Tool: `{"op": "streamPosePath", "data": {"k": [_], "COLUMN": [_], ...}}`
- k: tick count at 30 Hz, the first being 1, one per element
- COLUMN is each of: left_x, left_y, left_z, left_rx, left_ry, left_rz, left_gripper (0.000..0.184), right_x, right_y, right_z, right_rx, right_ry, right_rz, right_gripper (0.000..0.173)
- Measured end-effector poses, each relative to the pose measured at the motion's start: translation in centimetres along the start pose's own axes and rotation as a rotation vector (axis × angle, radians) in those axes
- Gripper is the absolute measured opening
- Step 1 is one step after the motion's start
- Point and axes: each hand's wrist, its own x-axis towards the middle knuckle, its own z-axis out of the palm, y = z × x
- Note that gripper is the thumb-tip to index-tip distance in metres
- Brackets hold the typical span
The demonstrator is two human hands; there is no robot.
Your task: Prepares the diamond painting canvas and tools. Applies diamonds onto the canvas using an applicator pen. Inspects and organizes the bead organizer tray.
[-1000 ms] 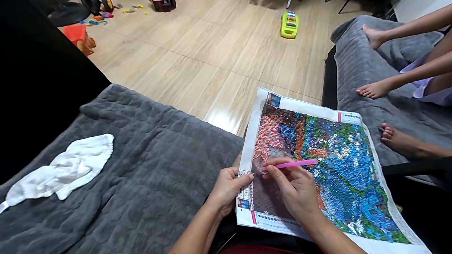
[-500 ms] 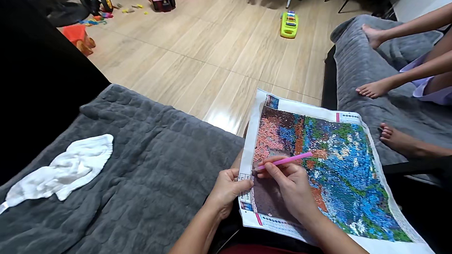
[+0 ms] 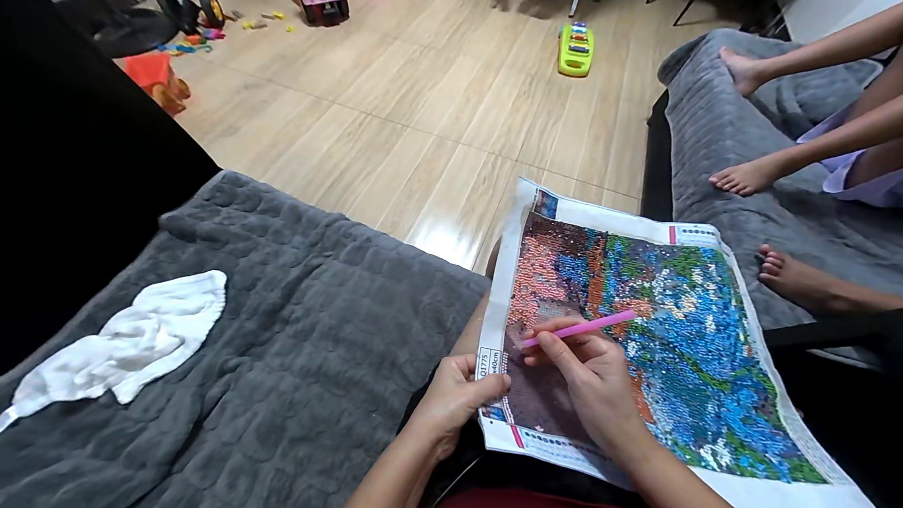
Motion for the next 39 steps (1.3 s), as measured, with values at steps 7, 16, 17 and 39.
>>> {"op": "streamPosePath", "data": {"k": [7,16,17,39], "left_x": [1.2,1.6,1.6,1.2], "left_y": [0.8,0.5,0.4,0.7], "left_z": [0.9,0.9,0.8,-0.9], "left_rx": [0.087,0.099,0.102,0.051], "left_ry": [0.058,0.054,0.055,-0.103], "left_rz": [0.045,0.075,0.085,-0.004], "left_gripper": [0.007,0.009,0.009,0.023], "right_x": [-0.4,-0.5,-0.6,-1.0], "right_y": [0.5,0.9,0.9,1.0], "right_z": [-0.4,-0.4,-0.4,-0.6], "right_rx": [-0.093,-0.104,-0.105,-0.084], "right_ry": [0.002,-0.017,-0.016,-0.004], "right_rz": [-0.119,-0.163,-0.165,-0.150], "right_gripper": [0.013,0.012,0.012,0.012]}}
